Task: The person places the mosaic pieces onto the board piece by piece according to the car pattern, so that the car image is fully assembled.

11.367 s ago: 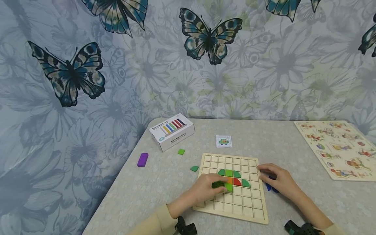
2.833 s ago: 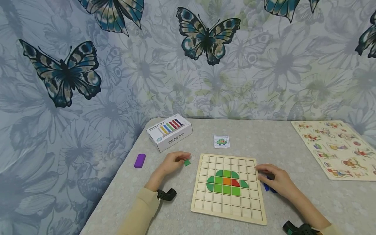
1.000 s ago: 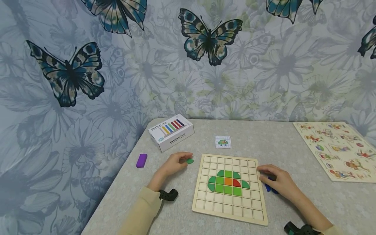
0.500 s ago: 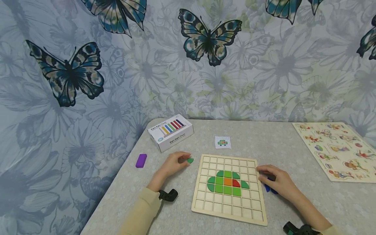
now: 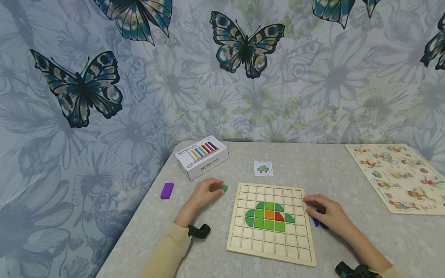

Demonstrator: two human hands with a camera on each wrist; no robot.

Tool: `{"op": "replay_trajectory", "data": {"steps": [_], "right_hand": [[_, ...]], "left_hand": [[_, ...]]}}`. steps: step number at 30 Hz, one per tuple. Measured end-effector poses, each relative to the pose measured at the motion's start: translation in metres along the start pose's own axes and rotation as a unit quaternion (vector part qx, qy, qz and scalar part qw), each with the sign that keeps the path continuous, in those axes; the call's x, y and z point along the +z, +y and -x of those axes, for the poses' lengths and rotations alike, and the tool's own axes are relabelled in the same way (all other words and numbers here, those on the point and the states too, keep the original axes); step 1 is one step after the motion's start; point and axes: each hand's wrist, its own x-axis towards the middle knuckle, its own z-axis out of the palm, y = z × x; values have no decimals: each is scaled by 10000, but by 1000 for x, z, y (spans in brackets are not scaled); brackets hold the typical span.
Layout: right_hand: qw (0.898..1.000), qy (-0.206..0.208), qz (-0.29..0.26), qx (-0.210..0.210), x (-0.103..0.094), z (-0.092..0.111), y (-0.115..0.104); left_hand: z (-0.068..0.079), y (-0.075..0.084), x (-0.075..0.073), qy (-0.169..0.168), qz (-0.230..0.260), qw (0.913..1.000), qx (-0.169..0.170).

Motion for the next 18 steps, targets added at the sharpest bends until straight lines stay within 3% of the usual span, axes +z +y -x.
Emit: {"op": "replay_trajectory", "data": {"steps": [4,8,13,18], "right_hand": [[10000,2,-9,22,1,2,1],[10000,23,15,38,1,2,1],[10000,-2,33,30,0,2,1],[10000,-10,49,-1,-1,1,-1]], "left_hand": [[-3,5,0,137,269,9995,-30],[-6,23,-2,172,522,9984,162],[-7,63,-3,53,993,9936,540],[-3,106,10,-483,935,9909,838]]}}
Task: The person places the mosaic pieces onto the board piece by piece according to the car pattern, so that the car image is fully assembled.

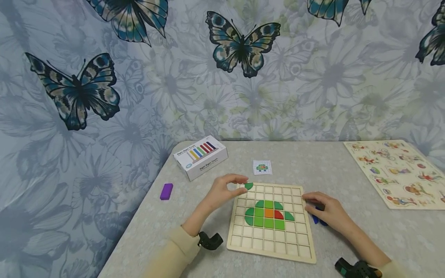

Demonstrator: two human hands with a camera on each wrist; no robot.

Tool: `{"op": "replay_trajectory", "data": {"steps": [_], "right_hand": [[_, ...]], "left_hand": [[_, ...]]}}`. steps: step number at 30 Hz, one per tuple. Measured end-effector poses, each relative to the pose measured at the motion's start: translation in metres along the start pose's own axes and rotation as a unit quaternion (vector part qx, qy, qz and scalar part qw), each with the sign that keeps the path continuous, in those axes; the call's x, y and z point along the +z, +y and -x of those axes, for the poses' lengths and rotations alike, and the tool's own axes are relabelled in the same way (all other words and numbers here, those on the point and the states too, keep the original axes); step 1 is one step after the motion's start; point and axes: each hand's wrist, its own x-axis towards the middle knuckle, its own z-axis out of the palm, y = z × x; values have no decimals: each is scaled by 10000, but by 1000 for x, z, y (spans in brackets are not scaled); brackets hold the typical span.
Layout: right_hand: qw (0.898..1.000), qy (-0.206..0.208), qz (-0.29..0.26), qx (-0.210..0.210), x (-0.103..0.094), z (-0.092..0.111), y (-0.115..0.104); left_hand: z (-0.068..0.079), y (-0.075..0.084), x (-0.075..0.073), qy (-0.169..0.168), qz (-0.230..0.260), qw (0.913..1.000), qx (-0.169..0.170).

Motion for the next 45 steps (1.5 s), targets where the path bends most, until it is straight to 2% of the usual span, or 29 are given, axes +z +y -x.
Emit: {"op": "replay_trajectory", "data": {"steps": [4,8,15,20,24,30,33,45], "right_hand": [[10000,24,65,-18,0,-2,1],[10000,66,23,-46,0,-1,2],[9998,102,-137,-125,1,-1,0],[9996,60,-224,-165,1,-1,1],[9997,65,-190,-163,1,-1,2],[9997,46,-152,-167,0,0,0],[9998,47,-148,-150,-1,0,0],[9997,39,-185,-181,0,0,1]], "left_hand": [[-1,21,24,-570,-144,9974,415],[-3,31,49,-1059,-499,9888,931],[-4,36,83,-1462,-969,9756,1317],[1,31,101,-1739,-1460,9607,1595],[4,27,109,-1799,-1883,9509,1675],[6,24,114,-1842,-2055,9453,1737],[6,24,115,-1792,-2100,9442,1796],[7,25,114,-1651,-2006,9492,1776]]}}
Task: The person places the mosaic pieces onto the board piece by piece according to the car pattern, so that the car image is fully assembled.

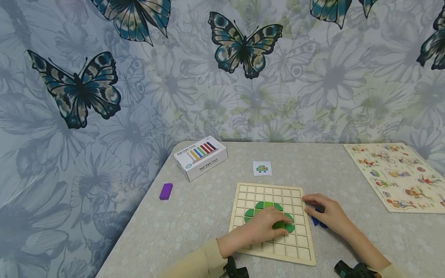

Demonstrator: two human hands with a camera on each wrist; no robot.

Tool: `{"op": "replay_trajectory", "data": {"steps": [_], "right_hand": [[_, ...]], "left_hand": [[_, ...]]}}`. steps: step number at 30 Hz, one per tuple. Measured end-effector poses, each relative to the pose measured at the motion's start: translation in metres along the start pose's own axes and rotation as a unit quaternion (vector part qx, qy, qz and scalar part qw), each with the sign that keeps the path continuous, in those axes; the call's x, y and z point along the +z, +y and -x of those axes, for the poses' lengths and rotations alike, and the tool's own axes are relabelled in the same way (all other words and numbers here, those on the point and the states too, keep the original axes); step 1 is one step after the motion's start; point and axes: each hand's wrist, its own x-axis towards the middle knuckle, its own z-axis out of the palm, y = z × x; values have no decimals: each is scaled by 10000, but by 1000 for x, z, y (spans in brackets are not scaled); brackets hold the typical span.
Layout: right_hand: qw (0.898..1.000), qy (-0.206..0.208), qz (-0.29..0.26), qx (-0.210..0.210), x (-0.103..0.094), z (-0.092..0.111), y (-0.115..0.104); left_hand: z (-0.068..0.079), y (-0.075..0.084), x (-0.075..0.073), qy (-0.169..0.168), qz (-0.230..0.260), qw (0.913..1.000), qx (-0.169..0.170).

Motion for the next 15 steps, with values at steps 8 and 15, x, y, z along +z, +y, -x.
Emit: {"op": "replay_trajectory", "data": {"steps": [8,15], "right_hand": [[9999,6,5,102,0,1,-3],[10000,-2,-2,56,-1,0,-3]], "left_hand": [[0,4,-1,-85,56,9996,-260],[-3,7,-3,-3,172,9987,-472]]}}
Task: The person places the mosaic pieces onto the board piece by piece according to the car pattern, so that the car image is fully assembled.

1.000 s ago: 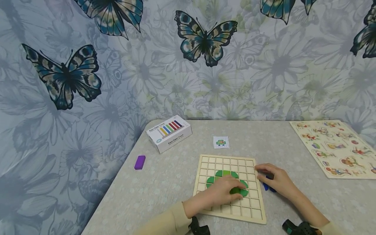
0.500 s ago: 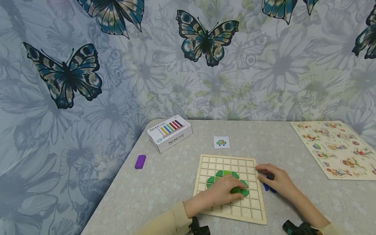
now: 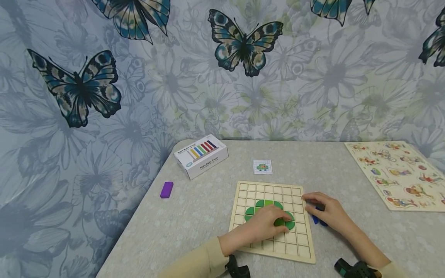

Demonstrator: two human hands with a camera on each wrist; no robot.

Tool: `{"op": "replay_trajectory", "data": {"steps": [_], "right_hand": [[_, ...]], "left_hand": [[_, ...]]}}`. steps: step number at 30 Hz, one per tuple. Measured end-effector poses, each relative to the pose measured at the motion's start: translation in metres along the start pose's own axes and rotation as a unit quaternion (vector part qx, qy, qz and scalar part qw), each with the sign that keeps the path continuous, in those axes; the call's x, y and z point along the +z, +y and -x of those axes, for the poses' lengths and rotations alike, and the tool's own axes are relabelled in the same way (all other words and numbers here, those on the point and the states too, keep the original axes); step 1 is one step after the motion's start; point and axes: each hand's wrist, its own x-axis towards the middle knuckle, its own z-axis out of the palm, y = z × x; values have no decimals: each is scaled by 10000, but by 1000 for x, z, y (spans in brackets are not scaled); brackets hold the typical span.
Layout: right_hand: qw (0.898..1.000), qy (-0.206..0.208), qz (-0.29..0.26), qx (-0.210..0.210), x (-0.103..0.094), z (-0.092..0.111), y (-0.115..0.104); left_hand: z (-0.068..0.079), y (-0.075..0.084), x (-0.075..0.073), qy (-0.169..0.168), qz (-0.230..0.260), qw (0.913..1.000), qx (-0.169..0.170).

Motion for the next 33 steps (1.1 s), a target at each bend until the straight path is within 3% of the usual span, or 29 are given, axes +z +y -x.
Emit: {"op": "replay_trajectory", "data": {"steps": [11,21,33], "right_hand": [[10000,5,15,-61,-1,-1,2],[9999,-36,119,-42,-3,0,0],[10000,-86,9,19,-1,0,1]], "left_hand": [[-1,1,-2,144,-111,9997,139],[-5,2,2,-93,-165,9998,16],[-1,0,4,-26,-179,9998,42]]}}
